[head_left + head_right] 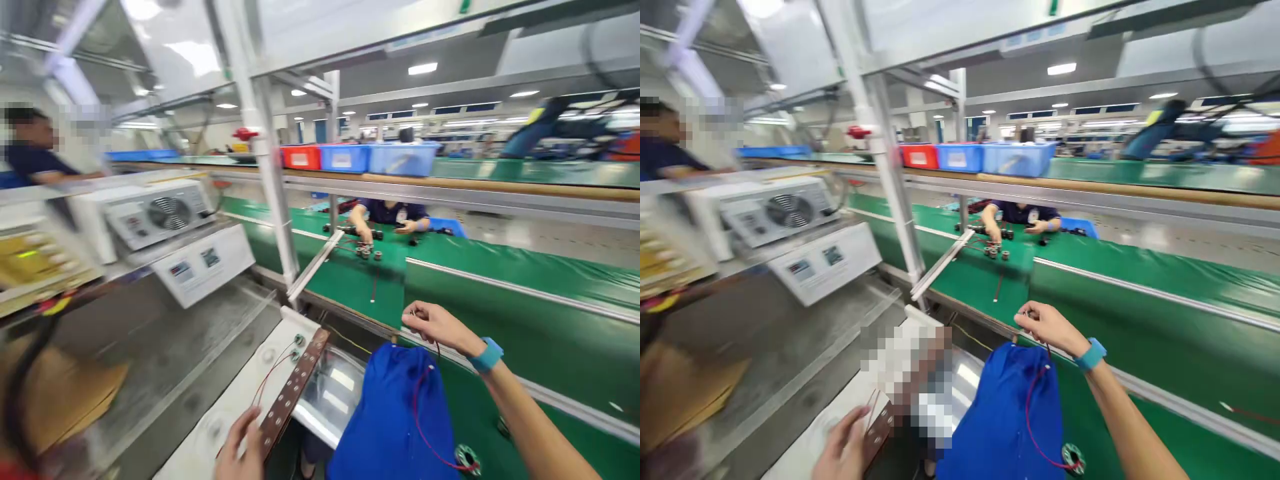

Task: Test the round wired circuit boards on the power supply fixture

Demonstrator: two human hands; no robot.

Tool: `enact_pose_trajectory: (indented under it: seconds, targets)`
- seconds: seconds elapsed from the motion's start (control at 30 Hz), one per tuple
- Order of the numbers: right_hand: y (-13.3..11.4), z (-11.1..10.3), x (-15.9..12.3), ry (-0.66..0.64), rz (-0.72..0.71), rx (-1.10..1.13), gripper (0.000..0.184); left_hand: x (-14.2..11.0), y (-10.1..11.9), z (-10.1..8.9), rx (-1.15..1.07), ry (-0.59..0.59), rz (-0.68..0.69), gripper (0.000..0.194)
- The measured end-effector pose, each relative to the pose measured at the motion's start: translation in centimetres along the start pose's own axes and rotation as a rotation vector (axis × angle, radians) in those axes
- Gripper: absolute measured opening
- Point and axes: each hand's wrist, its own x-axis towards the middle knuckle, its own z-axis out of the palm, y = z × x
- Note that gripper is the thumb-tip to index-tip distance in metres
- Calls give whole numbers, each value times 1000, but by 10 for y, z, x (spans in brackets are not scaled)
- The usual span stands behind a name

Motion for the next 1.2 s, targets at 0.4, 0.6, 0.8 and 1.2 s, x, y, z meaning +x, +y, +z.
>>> enact_pose_trajectory:
  seconds: [0.4, 0.6, 0.8, 1.2]
  targets:
    - [-219, 338, 19, -453, -495, -277, 40, -87, 23, 16, -905, -312, -71, 52]
    - [-204, 450, 29, -403, -542, -600, 44, -98, -57, -14, -907, -118, -371, 65]
    - [-189, 483, 30, -429, -553, -635, 50, -108, -78, -25, -861, -365, -449, 66]
    - [-147, 470, 58, -650, -751, -485, 47, -79, -45, -58, -799, -209, -315, 52]
